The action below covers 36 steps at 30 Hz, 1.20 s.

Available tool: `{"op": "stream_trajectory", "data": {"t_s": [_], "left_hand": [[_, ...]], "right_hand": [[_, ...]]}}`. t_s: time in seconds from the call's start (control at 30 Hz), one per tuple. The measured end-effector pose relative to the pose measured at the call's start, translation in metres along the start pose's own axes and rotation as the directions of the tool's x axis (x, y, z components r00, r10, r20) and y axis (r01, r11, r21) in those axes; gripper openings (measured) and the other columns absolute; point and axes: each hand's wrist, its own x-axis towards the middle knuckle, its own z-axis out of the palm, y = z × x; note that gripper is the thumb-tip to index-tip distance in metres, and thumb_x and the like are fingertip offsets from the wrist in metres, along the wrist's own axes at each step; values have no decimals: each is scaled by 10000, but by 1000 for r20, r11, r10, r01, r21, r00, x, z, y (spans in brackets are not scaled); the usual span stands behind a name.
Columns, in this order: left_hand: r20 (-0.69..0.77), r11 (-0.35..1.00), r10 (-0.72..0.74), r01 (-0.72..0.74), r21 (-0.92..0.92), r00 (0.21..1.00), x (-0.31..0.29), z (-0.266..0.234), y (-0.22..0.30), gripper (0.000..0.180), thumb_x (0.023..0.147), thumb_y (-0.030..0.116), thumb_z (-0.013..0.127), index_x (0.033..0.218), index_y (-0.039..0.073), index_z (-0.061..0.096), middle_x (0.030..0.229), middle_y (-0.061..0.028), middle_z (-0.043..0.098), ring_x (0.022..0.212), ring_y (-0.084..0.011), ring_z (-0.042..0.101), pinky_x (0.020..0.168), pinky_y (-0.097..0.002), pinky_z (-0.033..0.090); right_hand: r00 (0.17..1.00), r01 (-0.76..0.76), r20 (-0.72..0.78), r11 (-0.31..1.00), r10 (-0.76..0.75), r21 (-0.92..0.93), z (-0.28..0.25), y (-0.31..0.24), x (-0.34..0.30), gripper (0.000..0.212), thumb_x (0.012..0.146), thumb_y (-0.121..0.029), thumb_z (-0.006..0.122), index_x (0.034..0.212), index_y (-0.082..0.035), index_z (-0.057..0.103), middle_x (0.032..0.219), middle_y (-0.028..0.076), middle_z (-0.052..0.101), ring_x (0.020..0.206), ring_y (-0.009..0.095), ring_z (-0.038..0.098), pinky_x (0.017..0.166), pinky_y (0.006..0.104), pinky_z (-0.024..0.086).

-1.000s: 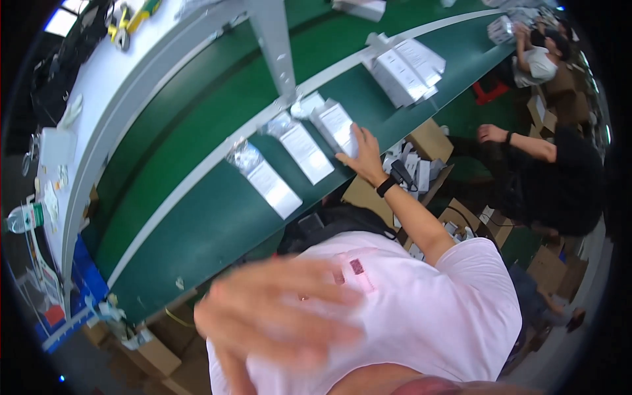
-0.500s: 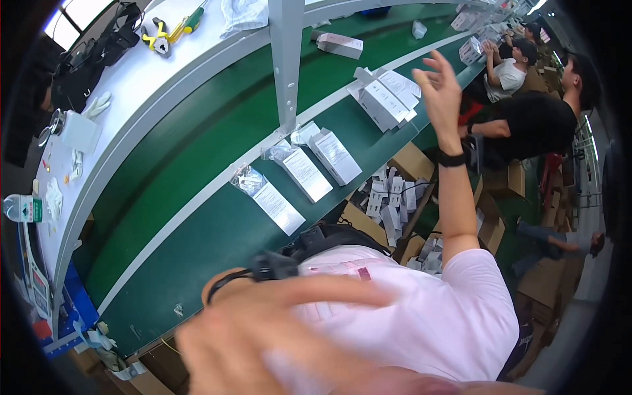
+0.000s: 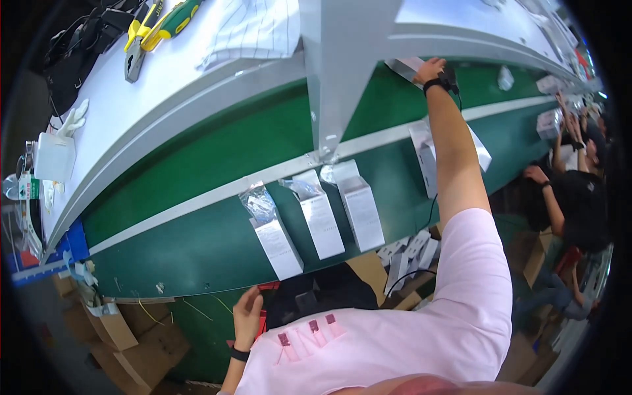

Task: Packaging bottles into boxes on an assembly line.

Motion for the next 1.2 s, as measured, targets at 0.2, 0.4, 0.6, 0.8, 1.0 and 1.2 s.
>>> {"op": "stream_trajectory", "data": {"t_s": [0.2, 0.4, 0.6, 0.8, 1.0, 1.2], "left_hand": [[-129, 953, -16, 54, 298, 992, -30, -5, -73, 359, 860, 181, 658, 1136, -47, 631, 1082, -216, 668, 1037, -311, 640, 919, -375, 475], [-105, 921, 28, 15, 390, 994, -16, 13, -26, 357, 861, 159, 654, 1164, -28, 627, 1091, -203, 672, 1051, -268, 635, 935, -354, 456], [11, 893, 260, -245, 378, 966, 7, 24, 26, 328, 872, 123, 625, 1167, -20, 617, 1147, -189, 647, 1100, -293, 604, 964, -349, 434], [113, 822, 420, -430, 373, 901, 15, 32, 50, 330, 874, 159, 636, 1168, 11, 626, 1178, -172, 628, 1133, -306, 566, 978, -360, 413], [175, 829, 433, -467, 307, 884, 20, 43, 59, 324, 876, 198, 631, 1167, 56, 638, 1182, -180, 617, 1124, -342, 554, 970, -400, 424], [226, 840, 390, -446, 311, 893, 23, 43, 49, 341, 884, 195, 638, 1188, 42, 627, 1203, -199, 602, 1123, -326, 564, 944, -374, 438]], "right_hand": [[990, 77, 112, 995, -83, 59, 57, 3, 48, 977, 611, -369, 792, 1393, -28, 315, 1378, 188, 324, 1321, 386, 317, 1108, 605, 158], [893, 362, 265, 930, -364, 57, 21, 14, 35, 796, 606, -295, 760, 1303, -33, 478, 1300, 256, 495, 1229, 393, 477, 1020, 483, 395], [765, 477, 185, 736, -617, 481, -44, 37, -28, 798, 508, -213, 787, 1232, -14, 517, 1136, 213, 630, 1050, 351, 616, 886, 379, 500], [706, 418, 20, 439, -708, 795, -120, 63, -120, 753, 587, -214, 794, 1234, 9, 478, 1066, 196, 619, 971, 291, 609, 867, 337, 479], [760, 207, -111, 77, -640, 975, -145, 120, -195, 709, 671, -81, 763, 1285, 27, 426, 1115, 161, 605, 1022, 249, 585, 896, 350, 457], [933, -264, 260, 19, -249, 964, -141, 203, -194, 577, 682, -219, 781, 1149, 33, 555, 959, 108, 628, 900, 201, 613, 790, 316, 489]]}}
